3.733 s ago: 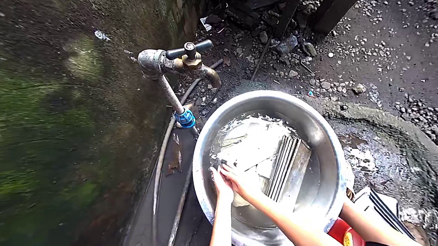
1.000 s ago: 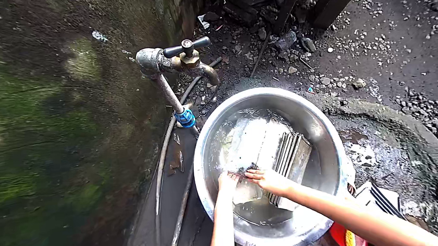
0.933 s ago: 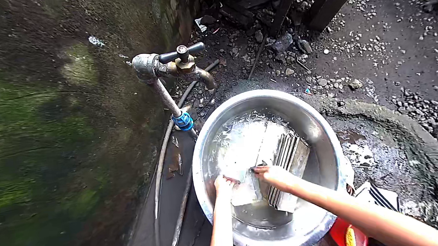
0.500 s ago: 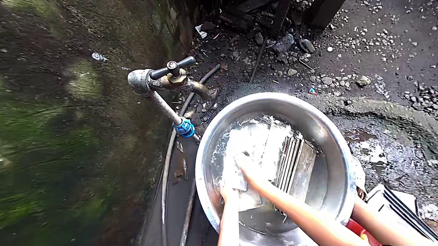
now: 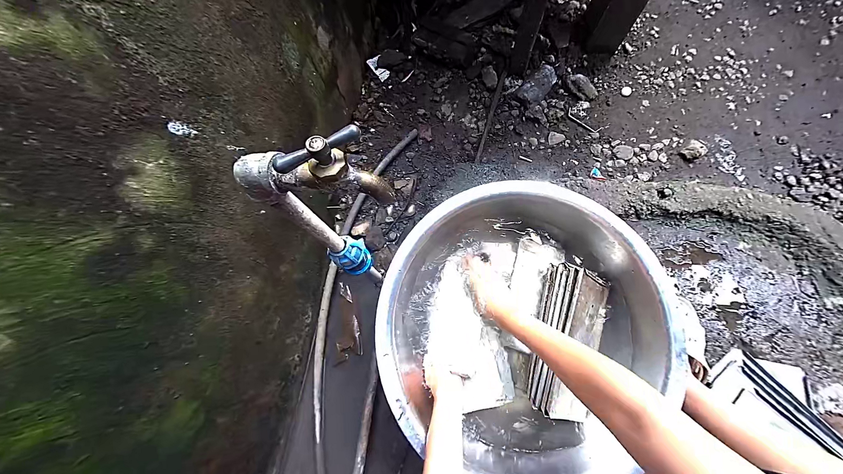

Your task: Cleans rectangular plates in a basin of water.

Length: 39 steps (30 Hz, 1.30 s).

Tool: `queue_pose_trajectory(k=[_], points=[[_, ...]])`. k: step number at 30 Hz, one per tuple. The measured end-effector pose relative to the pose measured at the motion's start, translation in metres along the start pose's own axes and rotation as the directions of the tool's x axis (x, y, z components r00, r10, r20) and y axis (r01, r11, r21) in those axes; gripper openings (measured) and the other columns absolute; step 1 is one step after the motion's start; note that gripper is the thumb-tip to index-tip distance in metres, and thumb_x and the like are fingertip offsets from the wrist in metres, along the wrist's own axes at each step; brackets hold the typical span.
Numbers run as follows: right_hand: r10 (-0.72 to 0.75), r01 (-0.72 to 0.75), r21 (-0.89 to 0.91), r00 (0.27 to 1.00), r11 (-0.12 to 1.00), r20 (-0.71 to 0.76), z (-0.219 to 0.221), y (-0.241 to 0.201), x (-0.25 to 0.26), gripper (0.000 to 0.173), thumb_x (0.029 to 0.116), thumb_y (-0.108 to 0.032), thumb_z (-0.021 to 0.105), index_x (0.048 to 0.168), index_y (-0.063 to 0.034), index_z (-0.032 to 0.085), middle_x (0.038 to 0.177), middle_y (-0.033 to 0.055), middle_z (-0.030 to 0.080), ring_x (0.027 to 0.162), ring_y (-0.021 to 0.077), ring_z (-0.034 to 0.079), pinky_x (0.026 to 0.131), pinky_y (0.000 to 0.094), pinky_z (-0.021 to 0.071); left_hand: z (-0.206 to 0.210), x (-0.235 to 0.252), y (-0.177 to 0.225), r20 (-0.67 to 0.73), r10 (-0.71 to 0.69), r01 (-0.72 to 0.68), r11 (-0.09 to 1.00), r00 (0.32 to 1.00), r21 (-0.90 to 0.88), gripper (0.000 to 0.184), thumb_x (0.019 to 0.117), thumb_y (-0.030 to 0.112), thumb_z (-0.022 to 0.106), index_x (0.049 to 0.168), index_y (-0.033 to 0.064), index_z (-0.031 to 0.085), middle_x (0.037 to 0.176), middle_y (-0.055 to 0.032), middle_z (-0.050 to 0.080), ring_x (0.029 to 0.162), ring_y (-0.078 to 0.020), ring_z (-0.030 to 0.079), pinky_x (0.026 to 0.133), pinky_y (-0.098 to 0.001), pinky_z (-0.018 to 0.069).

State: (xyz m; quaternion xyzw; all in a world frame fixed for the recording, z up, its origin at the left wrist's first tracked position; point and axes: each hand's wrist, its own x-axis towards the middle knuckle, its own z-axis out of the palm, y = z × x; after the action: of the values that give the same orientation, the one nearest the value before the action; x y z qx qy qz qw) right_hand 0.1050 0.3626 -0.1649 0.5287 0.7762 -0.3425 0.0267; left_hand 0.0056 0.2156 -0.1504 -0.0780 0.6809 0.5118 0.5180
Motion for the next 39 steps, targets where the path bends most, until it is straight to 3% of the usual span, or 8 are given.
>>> queue_pose_trajectory(k=[4,7,10,17,24,29,33,39], points=[[-0.364,0.359,0.062,0.919,0.931,0.152,0.021,-0.002,-0.007,0.051,0.1062,-0.006,0.032,0.156,-0.0081,0.043,0.162,0.0156,0.040,0.153,0.0321,0.033,0.126,0.0485,0.0227,0.000,0.008,-0.003,0.028,-0.035,0.038,0.991,0.999,-0.128,0.059,0.1129,0.041,0.016,0.155,0.0022,0.029,0.157,-0.0217,0.037,0.140,-0.0304,0.043,0.113,-0.0490,0.0385],[0.036,-0.035,0.132,0.999,0.991,-0.002,-0.002,-0.017,0.006,0.049,0.1095,-0.022,0.034,0.156,-0.0069,0.042,0.159,0.0155,0.044,0.150,0.0306,0.038,0.123,0.0508,0.0288,0.000,0.002,0.001,-0.069,-0.079,0.070,0.989,0.994,-0.132,0.065,0.1117,0.047,0.015,0.155,0.0021,0.031,0.157,-0.0224,0.037,0.142,-0.0336,0.041,0.113,-0.0544,0.0372],[0.392,-0.379,0.107,0.906,0.919,-0.157,-0.013,-0.033,0.030,0.049,0.1070,-0.016,0.037,0.154,-0.0019,0.042,0.155,0.0224,0.046,0.144,0.0358,0.045,0.118,0.0515,0.0364,0.002,-0.002,0.012,-0.085,-0.106,0.092,0.984,0.991,-0.153,0.066,0.1101,0.053,0.015,0.157,0.0085,0.030,0.158,-0.0205,0.036,0.142,-0.0336,0.041,0.111,-0.0573,0.0382],[-0.231,0.222,0.076,0.962,0.972,0.148,0.011,-0.022,0.007,0.050,0.1094,-0.014,0.030,0.157,-0.0019,0.037,0.165,0.0188,0.032,0.155,0.0327,0.026,0.128,0.0483,0.0171,0.012,-0.014,0.027,-0.005,-0.194,0.187,0.955,0.981,-0.229,0.056,0.1123,0.041,0.014,0.155,0.0093,0.031,0.155,-0.0189,0.040,0.137,-0.0293,0.045,0.108,-0.0506,0.0407],[0.229,-0.219,0.075,0.960,0.973,-0.164,-0.012,-0.006,0.028,0.044,0.1083,-0.019,0.037,0.148,-0.0048,0.050,0.144,0.0221,0.056,0.137,0.0370,0.052,0.114,0.0523,0.0398,0.002,0.005,0.011,0.028,-0.085,0.089,0.981,0.996,-0.174,0.057,0.1120,0.044,0.020,0.153,0.0068,0.035,0.150,-0.0209,0.046,0.132,-0.0319,0.050,0.105,-0.0532,0.0439],[0.547,-0.328,0.635,0.818,0.700,-0.181,-0.060,0.011,0.016,0.048,0.1112,-0.032,0.039,0.110,0.0064,0.068,0.113,0.0270,0.067,0.111,0.0367,0.063,0.099,0.0535,0.0449,0.001,0.002,0.006,0.077,0.016,-0.001,0.981,0.997,-0.195,0.050,0.1113,0.033,0.020,0.141,0.0006,0.042,0.131,-0.0213,0.053,0.113,-0.0290,0.056,0.094,-0.0496,0.0489],[0.523,-0.080,0.713,0.737,0.697,-0.429,-0.084,-0.005,-0.010,0.053,0.1105,-0.028,0.039,0.069,0.0003,0.055,0.069,0.0116,0.053,0.073,0.0237,0.057,0.075,0.0450,0.0458,0.010,-0.002,0.015,0.170,0.029,0.024,0.953,0.985,-0.302,0.050,0.1102,0.037,0.017,0.135,0.0044,0.046,0.120,-0.0143,0.060,0.107,-0.0229,0.061,0.090,-0.0452,0.0526],[0.266,0.631,0.646,0.595,0.430,-0.758,-0.108,-0.042,-0.041,0.045,0.1032,-0.022,0.038,0.062,-0.0202,0.056,0.054,-0.0123,0.055,0.049,-0.0022,0.052,0.050,0.0195,0.0460,0.005,0.000,0.021,0.337,-0.131,0.210,0.955,0.932,-0.209,0.054,0.1103,0.035,0.017,0.150,0.0036,0.036,0.147,-0.0191,0.048,0.125,-0.0281,0.054,0.100,-0.0440,0.0471]])
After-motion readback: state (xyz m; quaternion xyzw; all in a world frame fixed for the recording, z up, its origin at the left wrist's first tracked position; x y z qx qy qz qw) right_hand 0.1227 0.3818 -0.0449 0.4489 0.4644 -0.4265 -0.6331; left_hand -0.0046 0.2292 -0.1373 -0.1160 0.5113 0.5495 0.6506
